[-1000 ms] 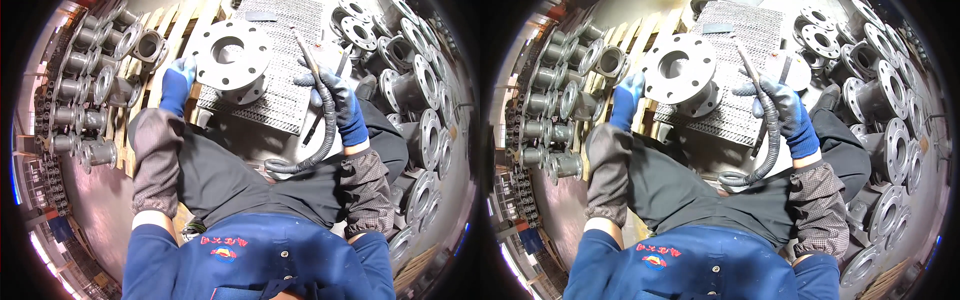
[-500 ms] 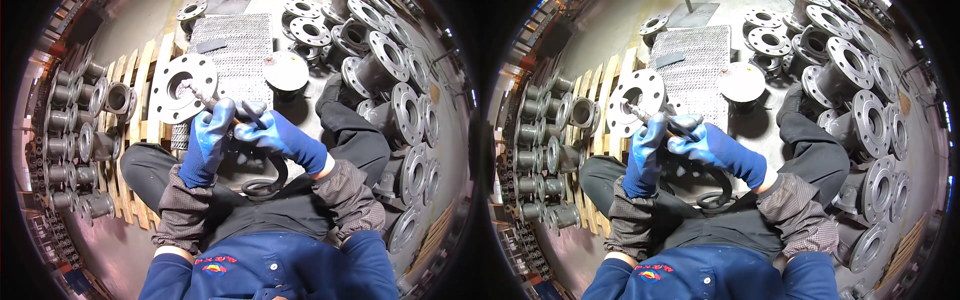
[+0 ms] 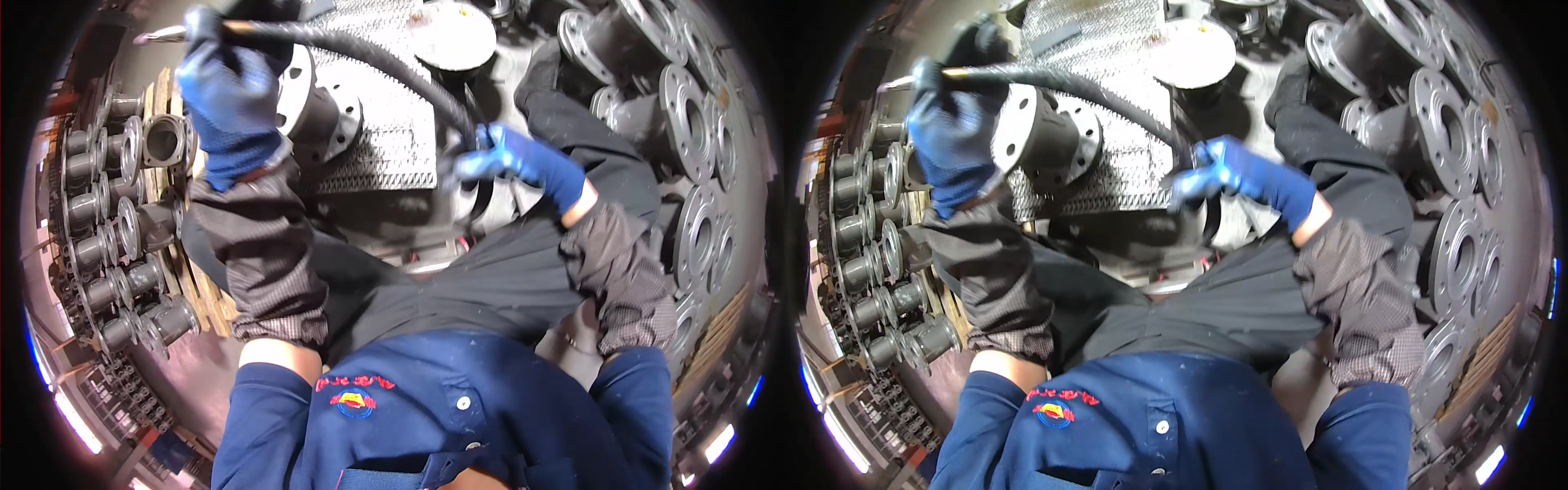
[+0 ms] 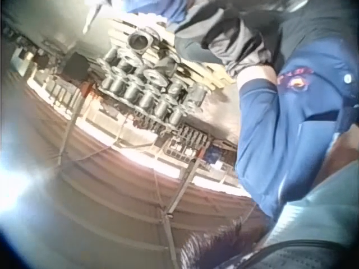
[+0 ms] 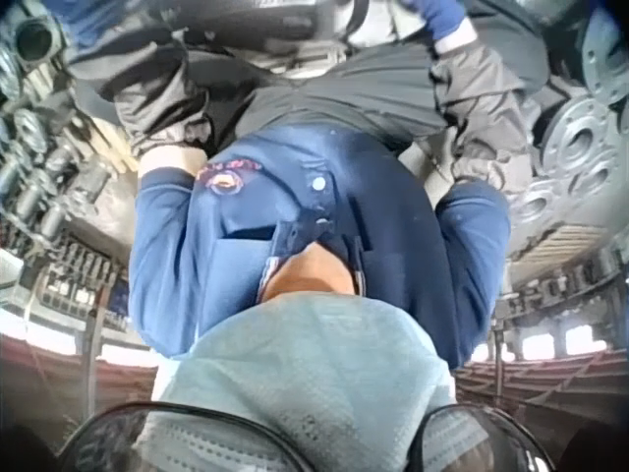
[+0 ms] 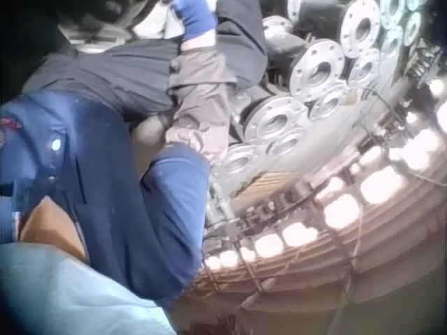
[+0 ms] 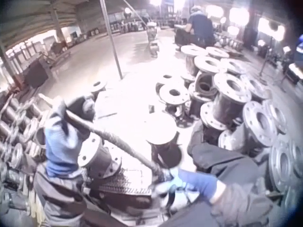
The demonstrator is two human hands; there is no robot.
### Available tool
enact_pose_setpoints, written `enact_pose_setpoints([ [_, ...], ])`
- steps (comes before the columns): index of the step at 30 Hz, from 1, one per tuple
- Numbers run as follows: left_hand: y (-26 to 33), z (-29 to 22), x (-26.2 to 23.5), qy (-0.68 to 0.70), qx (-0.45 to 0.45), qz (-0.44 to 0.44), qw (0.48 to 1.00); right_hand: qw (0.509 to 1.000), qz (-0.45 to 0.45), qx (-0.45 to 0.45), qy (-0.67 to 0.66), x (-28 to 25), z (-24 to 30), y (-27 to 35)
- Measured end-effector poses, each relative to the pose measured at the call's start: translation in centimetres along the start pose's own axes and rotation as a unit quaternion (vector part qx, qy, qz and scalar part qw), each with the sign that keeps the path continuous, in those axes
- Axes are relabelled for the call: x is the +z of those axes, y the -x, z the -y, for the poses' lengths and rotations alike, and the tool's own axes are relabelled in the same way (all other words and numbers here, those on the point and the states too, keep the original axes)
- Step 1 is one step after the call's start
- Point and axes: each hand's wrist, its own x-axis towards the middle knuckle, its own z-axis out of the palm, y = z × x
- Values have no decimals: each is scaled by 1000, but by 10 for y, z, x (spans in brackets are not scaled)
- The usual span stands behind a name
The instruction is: The person uses a pneumatic grinding tool to smooth the internal and external surfaces of metal pipe joints, turning the components over by hand to reach different sides.
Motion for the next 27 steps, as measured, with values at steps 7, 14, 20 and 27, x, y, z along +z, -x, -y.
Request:
enact_pose_setpoints([
  [7, -70, 7, -26, 822, -314, 81, 469, 923, -262, -171, 224, -48, 53, 38],
  [14, -39, -5, -22, 646, -401, 55, 647, 658, -552, -362, 362, 17, 93, 202],
  [20, -27, -31, -12, 781, -371, 151, 479, 775, -626, -33, 77, 64, -75, 212],
  [27, -9, -49, 6, 718, -465, 96, 509, 687, -646, 158, 293, 70, -358, 158],
])
